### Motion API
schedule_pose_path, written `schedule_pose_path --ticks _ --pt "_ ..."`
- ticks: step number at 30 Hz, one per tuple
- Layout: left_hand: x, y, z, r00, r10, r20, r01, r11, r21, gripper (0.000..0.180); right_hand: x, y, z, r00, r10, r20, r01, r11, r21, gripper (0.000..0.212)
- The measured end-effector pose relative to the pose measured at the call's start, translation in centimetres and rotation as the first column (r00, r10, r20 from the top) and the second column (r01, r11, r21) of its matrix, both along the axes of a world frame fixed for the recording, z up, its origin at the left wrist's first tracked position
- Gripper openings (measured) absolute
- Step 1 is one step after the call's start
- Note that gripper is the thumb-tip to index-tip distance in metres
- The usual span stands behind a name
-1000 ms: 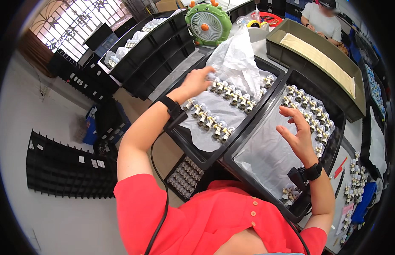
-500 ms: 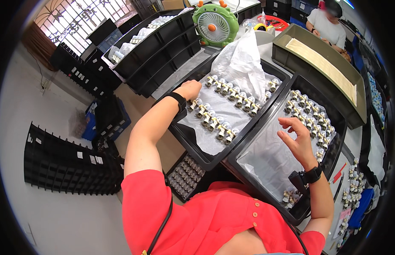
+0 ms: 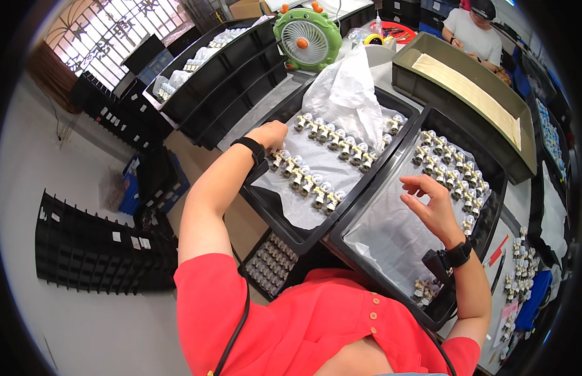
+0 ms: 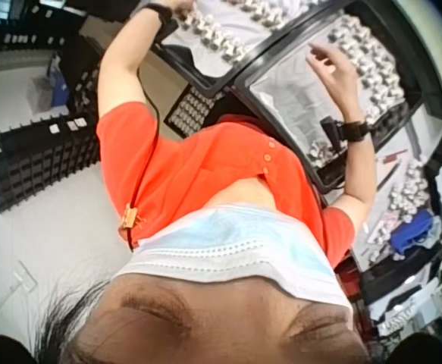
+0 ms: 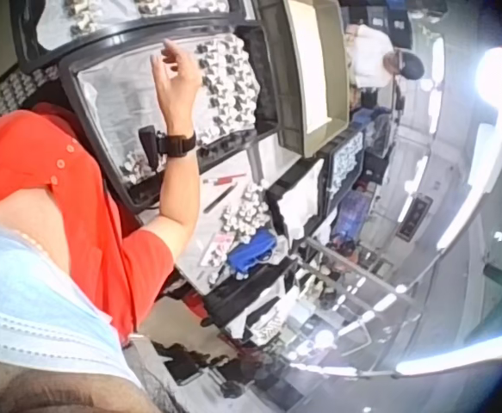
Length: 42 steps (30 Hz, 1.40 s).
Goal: The person assembles small, white, bell-shaped figurines by hand, picking them from a tray and placing them into a second tray. They use a small tool to adjust a component on one of the figurines before placing it in the tray.
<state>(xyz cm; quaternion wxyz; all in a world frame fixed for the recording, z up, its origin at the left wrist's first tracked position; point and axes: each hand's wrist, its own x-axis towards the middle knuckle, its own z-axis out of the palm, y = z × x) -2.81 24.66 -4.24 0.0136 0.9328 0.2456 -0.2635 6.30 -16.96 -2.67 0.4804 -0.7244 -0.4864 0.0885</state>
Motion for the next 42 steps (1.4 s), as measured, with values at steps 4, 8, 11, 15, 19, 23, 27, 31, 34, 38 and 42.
schedule_pose_path --ticks 4,8,11,15,19,23,27,31,34,38,42 --pt "2.7 -1.2 1.4 0.893 -0.219 0.393 0.193 0.976 0.104 0.037 0.1 -0.1 -0.5 0.999 0.001 -0.033 -0.002 1.000 -0.021 0.026" --pt "8.1 -2.4 0.9 0.498 -0.055 0.865 0.304 0.946 -0.114 0.034 0.5 -0.2 -0.8 0.999 -0.005 -0.043 0.004 0.999 -0.035 0.024" --pt "12.3 -2.5 -0.5 0.431 0.096 0.897 0.327 0.910 -0.255 0.035 0.8 -0.2 -0.6 0.999 -0.035 -0.027 0.035 0.999 -0.021 0.023" --pt "13.7 -3.5 -0.7 0.640 0.134 0.757 0.134 0.950 -0.281 0.031 1.1 -0.6 -0.3 0.996 -0.065 -0.059 0.065 0.998 -0.005 0.023" --pt "10.9 -4.3 1.6 0.674 0.153 0.723 0.149 0.930 -0.335 0.032 1.1 -0.6 0.3 0.997 -0.053 -0.061 0.054 0.998 0.010 0.023" --pt "3.2 -6.3 6.3 0.703 0.196 0.684 0.252 0.830 -0.497 0.033 0.6 -0.7 0.5 0.997 -0.030 -0.070 0.031 0.999 0.010 0.024" --pt "-5.2 -9.9 9.9 0.751 0.259 0.607 0.236 0.753 -0.614 0.032 0.4 -0.7 0.4 0.997 -0.019 -0.078 0.021 0.999 0.033 0.023" --pt "-12.6 -13.4 9.6 0.819 0.397 0.414 0.108 0.601 -0.792 0.028 0.0 -0.3 0.5 0.998 0.003 -0.060 -0.001 0.999 0.032 0.023" --pt "-15.9 -15.3 10.1 0.921 0.244 0.304 0.087 0.632 -0.770 0.027 -0.3 -0.1 0.2 0.999 0.015 -0.039 -0.015 1.000 0.017 0.023" --pt "-16.3 -16.3 14.2 0.975 -0.032 0.219 0.183 0.673 -0.717 0.026 -0.9 -0.1 0.1 1.000 0.018 0.010 -0.018 1.000 -0.018 0.022" --pt "-13.9 -15.0 16.7 0.858 0.000 0.513 0.391 0.647 -0.654 0.023 -2.2 0.8 1.8 0.989 0.117 0.090 -0.113 0.992 -0.052 0.020"
